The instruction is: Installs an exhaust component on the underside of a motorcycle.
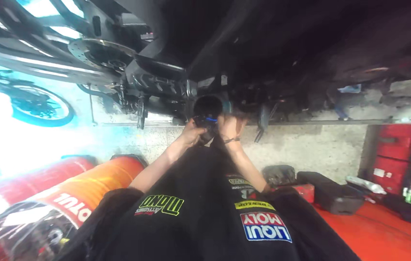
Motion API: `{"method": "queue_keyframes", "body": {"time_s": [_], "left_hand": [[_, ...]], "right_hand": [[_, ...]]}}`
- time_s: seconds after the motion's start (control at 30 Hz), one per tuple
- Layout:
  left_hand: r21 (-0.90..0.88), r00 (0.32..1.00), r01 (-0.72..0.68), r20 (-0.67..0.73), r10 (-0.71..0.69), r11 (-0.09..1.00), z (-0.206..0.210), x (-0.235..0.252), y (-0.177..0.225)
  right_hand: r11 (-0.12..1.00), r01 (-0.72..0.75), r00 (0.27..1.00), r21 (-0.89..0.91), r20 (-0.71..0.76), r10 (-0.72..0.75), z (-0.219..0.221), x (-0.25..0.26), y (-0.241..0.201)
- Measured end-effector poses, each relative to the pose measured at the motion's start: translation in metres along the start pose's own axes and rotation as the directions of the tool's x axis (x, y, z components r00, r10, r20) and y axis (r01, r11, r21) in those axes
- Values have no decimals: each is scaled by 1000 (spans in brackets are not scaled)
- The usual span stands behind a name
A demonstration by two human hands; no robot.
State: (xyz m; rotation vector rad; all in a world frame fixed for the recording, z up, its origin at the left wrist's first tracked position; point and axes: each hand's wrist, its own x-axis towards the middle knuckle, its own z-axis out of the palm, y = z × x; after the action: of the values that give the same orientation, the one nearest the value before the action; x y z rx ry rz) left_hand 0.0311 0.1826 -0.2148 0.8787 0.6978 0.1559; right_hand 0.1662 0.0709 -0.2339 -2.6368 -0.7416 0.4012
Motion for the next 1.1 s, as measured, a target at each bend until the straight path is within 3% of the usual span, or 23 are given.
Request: {"method": "queue_keyframes", "body": {"time_s": [0.07, 0.17, 0.27, 0.33, 0.43, 0.53, 0.67, 0.73, 0.77, 0.83, 0.9, 0.93, 0.97, 1.0, 1.03, 1.07, 1.1], "left_hand": [[25, 998, -16, 57, 15, 1000, -1, -2, -6], [-20, 994, -18, 110, 21, 1000, -2, -7, -7], [-68, 996, -63, 62, 68, 996, -9, 5, -10], [-90, 999, -48, -4, 48, 995, -10, -2, -12], [-88, 999, -36, -43, 32, 995, -10, 4, -3], [-87, 999, -40, -30, 37, 995, -6, 4, -1], [-87, 999, -38, 16, 39, 995, -4, 4, 0], [-99, 998, -59, 18, 61, 993, -7, 10, -1], [-106, 998, -56, 3, 56, 993, -8, 8, -3], [-121, 999, -29, -29, 26, 992, -8, 0, -3], [-146, 997, -48, -66, 38, 988, -7, 4, 4], [-165, 996, -59, -81, 46, 985, -8, 7, 7], [-177, 995, -62, -89, 46, 982, -11, 7, 6], [-190, 995, -58, -89, 42, 980, -14, 6, 3], [-200, 997, -48, -77, 33, 979, -17, 10, 2], [-215, 998, -29, -62, 16, 976, -19, 13, 0], [-241, 998, -4, -62, -12, 971, -21, 12, -4]], "right_hand": [[1000, 25, 999, 10, 22, -25, 0, -5, -3], [998, -60, 997, 35, 56, 58, 2, -7, 17], [1000, -2, 1000, 7, -7, 2, -4, -10, 16], [1000, 7, 998, 7, 60, -8, -9, -24, 9], [988, -154, 982, -12, 111, 154, -15, -6, 21], [998, -55, 994, 39, 102, 51, -14, -10, 3], [995, -102, 989, 6, 111, 101, -5, -4, 20], [999, -17, 996, 44, 93, 13, -7, -8, 10], [997, -32, 993, 73, 116, 23, -5, -10, 8], [976, -209, 958, 66, 213, 191, -5, -6, 24], [927, -366, 902, 79, 276, 332, 5, 12, 44], [887, -423, 882, 186, 311, 355, 18, 12, 48], [772, -511, 845, 380, 388, 368, 30, 4, 43], [589, -601, 794, 540, 489, 361, 37, -7, 31], [427, -657, 753, 621, 551, 358, 41, -10, 16], [331, -693, 719, 640, 580, 384, 43, -8, 2], [323, -711, 699, 625, 580, 418, 42, -6, -8]]}}
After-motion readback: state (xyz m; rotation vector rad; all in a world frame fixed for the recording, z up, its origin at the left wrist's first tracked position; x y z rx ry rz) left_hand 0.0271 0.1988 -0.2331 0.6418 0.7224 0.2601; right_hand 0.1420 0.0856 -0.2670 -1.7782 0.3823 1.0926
